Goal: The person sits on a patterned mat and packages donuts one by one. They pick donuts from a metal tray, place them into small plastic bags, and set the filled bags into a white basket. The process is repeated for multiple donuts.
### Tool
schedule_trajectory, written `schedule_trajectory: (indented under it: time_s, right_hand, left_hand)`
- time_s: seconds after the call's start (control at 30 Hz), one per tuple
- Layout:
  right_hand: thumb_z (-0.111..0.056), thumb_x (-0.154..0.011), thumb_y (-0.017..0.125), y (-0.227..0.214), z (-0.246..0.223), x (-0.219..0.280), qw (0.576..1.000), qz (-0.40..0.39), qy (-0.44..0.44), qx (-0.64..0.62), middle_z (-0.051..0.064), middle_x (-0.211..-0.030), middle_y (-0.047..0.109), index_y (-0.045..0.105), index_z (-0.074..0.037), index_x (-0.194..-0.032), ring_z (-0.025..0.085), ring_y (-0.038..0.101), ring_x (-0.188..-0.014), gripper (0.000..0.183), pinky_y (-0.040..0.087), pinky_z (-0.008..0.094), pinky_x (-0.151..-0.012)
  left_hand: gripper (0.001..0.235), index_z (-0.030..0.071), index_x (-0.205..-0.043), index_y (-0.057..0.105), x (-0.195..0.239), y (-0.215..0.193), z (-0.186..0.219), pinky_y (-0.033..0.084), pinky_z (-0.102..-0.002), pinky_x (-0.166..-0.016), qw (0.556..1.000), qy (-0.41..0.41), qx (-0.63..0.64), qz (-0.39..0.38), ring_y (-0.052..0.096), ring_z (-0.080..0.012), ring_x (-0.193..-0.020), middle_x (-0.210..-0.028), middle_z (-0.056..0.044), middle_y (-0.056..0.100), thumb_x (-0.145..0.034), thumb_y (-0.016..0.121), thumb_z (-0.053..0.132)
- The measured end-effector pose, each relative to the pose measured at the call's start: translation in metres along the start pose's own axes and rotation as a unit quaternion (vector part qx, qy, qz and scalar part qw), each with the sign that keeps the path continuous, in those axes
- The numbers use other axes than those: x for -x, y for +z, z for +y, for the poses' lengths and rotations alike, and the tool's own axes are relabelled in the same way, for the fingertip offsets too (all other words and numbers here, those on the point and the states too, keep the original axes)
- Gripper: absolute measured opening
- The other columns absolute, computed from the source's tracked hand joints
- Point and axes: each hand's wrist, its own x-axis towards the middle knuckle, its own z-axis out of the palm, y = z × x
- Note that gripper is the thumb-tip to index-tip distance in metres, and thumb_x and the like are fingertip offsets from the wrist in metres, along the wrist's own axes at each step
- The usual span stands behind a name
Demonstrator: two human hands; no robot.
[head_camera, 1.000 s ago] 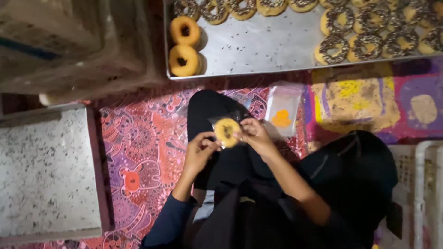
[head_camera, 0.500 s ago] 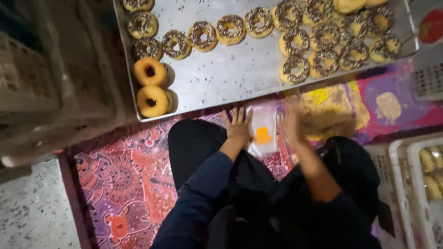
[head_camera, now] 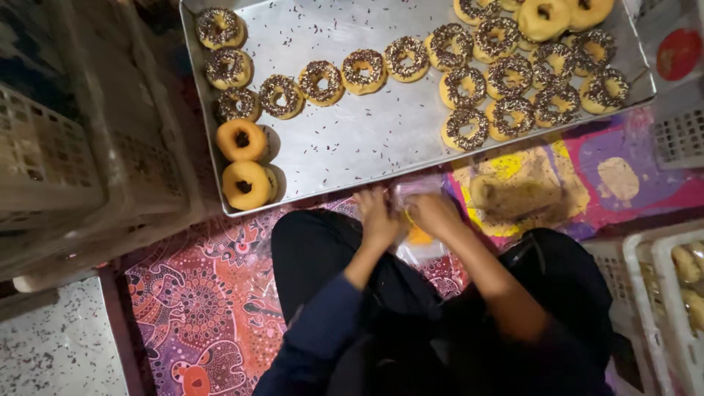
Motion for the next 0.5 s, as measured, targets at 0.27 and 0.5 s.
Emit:
schedule_trajectory:
  time_s: [0.27,0.5]
  right_hand:
    - [-0.023,-0.086,0.078,-0.056,-0.138,0.072,0.931,0.087,-0.305,-0.179,0.009,-0.112,0.077,0.075,-0.009,-0.112,0.026,0.075,-0.103,0.03,0.057,0.039,-0.09]
    - [-0.039,-0.094,0.07,-0.046,-0.19,-0.09,0.954,0.077,-0.086,-0.277,0.005,-0.105,0.079,0.07,-0.007,-0.12,0.013,0.074,-0.092,0.041,0.055,0.027,-0.078]
  left_hand:
    - [0.047,0.0,-0.13,0.059,0.07,-0.153,0.008,0.057,-0.04,-0.09,0.642,-0.195,0.734,0.11,0.07,-0.0247,-0.103,-0.117,-0.013,0.071,-0.107,0.044,0.038]
    - [0.053,0.007,-0.131,0.056,0.121,-0.275,-0.012,0.056,-0.041,-0.089,0.638,-0.142,0.691,0.309,0.065,-0.0223,-0.105,-0.118,-0.008,0.066,-0.104,0.047,0.052]
